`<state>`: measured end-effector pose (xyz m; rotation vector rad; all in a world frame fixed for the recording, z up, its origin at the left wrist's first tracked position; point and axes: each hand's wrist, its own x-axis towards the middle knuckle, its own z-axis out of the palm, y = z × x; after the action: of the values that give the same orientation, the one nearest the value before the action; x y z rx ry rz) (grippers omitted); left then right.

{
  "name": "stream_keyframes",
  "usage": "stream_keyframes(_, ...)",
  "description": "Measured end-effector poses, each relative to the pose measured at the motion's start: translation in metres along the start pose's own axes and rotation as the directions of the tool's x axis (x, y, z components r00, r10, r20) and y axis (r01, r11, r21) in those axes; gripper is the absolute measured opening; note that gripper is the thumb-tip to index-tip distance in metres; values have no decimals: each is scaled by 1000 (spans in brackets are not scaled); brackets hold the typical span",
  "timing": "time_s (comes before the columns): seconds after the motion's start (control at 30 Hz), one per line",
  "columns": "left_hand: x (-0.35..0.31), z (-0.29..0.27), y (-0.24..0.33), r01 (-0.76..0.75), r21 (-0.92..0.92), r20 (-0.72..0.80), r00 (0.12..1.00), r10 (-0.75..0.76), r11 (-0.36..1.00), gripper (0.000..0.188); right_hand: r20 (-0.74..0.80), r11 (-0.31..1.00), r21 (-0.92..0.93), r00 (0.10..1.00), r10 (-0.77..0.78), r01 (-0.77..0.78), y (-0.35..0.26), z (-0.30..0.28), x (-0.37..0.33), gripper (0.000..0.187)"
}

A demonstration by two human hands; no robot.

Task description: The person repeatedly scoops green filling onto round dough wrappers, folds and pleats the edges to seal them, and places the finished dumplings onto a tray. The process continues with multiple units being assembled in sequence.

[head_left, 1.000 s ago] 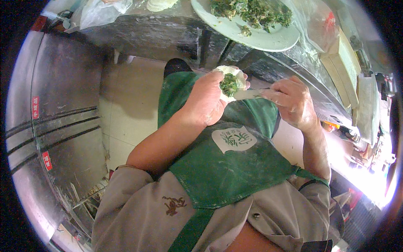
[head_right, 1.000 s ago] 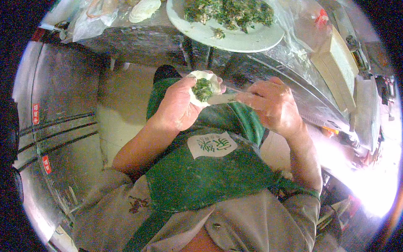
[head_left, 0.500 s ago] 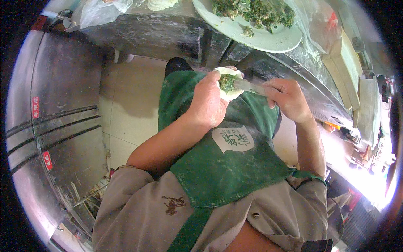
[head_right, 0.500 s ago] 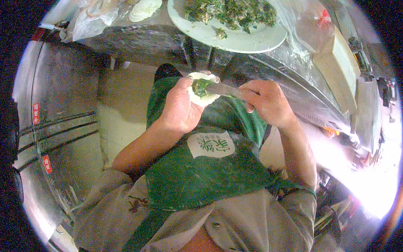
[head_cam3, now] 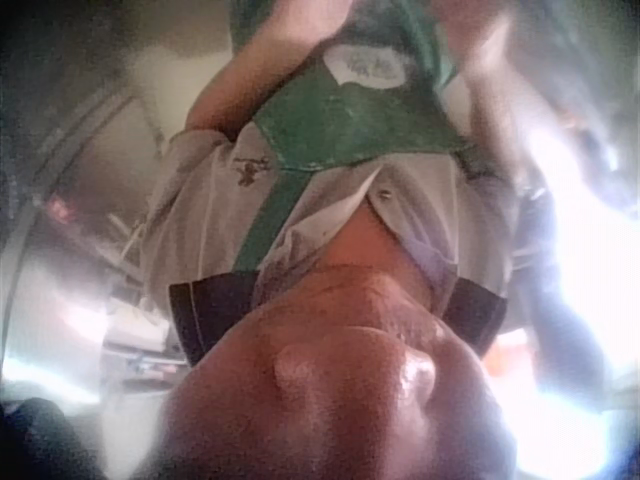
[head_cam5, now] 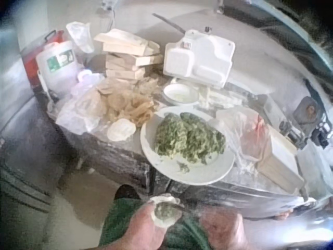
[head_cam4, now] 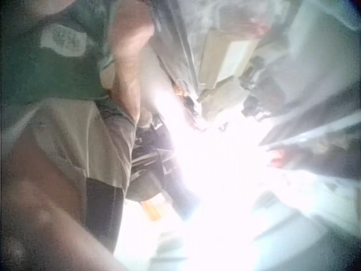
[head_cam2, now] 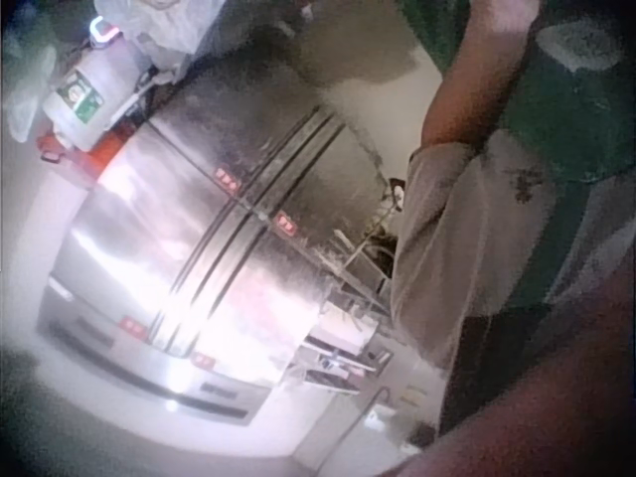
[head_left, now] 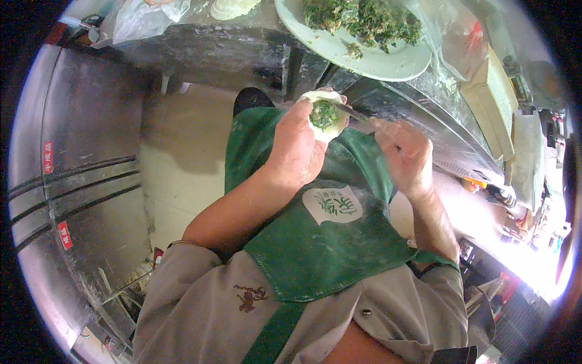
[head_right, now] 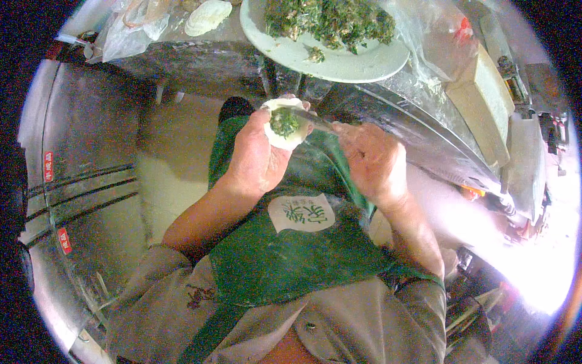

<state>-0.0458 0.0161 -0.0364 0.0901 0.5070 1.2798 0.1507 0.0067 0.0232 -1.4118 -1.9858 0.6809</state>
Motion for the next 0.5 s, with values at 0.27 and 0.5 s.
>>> stream_keyframes(0.27, -1, 13, 0, -136, -30, 128, 982, 139, 990, 39, -51, 998, -14, 997, -56, 56, -6, 8, 1, 24)
stream_keyframes(0.5, 2, 32, 2, -194, 38, 129, 974, 188, 980, 40, -62, 980, -191, 996, -65, 52, -18, -8, 13, 21)
